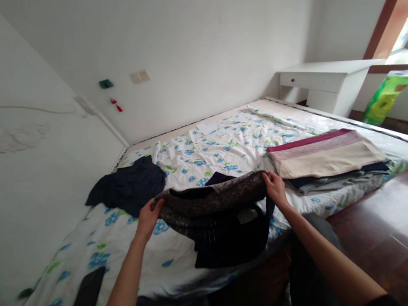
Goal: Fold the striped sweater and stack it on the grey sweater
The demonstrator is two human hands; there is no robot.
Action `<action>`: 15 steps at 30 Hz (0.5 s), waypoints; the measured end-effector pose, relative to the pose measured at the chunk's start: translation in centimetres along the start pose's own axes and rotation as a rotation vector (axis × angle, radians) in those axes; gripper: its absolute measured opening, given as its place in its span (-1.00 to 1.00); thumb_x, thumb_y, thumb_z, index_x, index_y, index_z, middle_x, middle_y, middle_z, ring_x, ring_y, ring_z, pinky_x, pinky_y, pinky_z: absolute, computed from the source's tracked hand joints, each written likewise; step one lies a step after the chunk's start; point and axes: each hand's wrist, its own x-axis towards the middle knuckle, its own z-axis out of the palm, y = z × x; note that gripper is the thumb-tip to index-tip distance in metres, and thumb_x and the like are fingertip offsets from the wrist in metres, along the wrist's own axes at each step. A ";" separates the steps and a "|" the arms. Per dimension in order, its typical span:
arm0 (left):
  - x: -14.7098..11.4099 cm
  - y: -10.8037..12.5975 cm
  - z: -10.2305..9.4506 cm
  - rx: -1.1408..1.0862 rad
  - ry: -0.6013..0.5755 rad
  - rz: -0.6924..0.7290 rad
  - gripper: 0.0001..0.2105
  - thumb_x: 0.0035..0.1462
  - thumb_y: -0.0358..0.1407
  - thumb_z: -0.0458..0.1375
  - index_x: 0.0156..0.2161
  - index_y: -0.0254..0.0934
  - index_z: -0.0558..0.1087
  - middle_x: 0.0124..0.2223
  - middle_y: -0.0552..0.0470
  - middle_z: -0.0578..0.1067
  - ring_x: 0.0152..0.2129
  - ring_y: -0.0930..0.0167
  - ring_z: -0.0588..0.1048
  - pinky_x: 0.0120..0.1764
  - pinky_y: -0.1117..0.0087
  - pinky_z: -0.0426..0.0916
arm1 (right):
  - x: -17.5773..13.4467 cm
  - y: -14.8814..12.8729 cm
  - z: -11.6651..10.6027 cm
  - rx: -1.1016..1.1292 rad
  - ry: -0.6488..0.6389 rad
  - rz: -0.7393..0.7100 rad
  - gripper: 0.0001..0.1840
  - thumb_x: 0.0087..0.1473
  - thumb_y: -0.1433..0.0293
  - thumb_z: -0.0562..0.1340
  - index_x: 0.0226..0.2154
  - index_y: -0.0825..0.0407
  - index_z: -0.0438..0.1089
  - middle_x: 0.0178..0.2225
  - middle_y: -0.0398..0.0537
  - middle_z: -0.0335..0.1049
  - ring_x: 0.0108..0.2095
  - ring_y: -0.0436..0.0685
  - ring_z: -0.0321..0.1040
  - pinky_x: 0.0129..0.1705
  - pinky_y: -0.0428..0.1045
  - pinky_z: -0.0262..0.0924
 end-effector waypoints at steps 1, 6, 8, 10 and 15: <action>-1.0 -0.7 0.4 0.072 -0.083 -0.012 -0.53 -0.03 0.19 0.49 -0.33 -0.17 0.57 -0.49 0.14 0.49 -0.48 0.34 0.47 -0.40 0.40 0.39 | -0.6 0.7 0.5 -0.091 -0.064 0.021 -0.47 0.26 -0.08 0.28 -0.24 0.04 0.66 -0.33 0.01 0.65 -0.27 0.26 0.54 -0.16 0.05 0.38; -7.5 -6.0 2.2 0.071 -0.169 -0.292 -0.58 -0.24 -0.12 0.66 -0.28 -0.15 0.62 -0.38 0.05 0.63 -0.36 0.21 0.63 -0.34 0.34 0.49 | -4.9 5.2 1.0 -0.357 -0.436 0.140 -0.71 0.12 0.16 0.41 -0.20 -0.01 0.69 -0.24 -0.02 0.73 -0.16 0.30 0.66 -0.07 0.06 0.43; -9.7 -7.8 2.8 -0.063 -0.156 -0.489 -0.64 -0.11 -0.15 0.64 -0.27 -0.17 0.62 -0.38 0.01 0.65 -0.40 0.22 0.65 -0.35 0.31 0.53 | -5.9 6.5 0.2 -0.389 -0.528 0.119 -0.74 0.07 0.23 0.43 -0.20 0.00 0.70 -0.20 -0.01 0.74 -0.15 0.29 0.66 -0.04 0.06 0.43; -11.1 -8.9 3.5 -0.222 -0.117 -0.619 -0.71 0.01 -0.24 0.61 -0.24 -0.19 0.62 -0.33 -0.02 0.69 -0.40 0.25 0.68 -0.30 0.27 0.61 | -5.8 7.2 -0.9 -0.436 -0.628 0.078 -0.79 0.04 0.33 0.42 -0.23 -0.01 0.70 -0.22 0.00 0.74 -0.18 0.27 0.65 -0.07 0.04 0.40; -11.4 -9.2 4.0 -0.443 0.040 -0.759 -0.78 0.11 -0.53 0.45 -0.25 -0.18 0.58 -0.24 -0.07 0.73 -0.27 0.23 0.74 -0.06 0.17 0.71 | -3.1 7.4 -3.7 -0.785 -0.482 0.045 -0.79 -0.10 0.63 0.39 -0.60 0.02 0.56 -0.46 0.15 0.63 -0.41 0.20 0.55 -0.27 0.02 0.21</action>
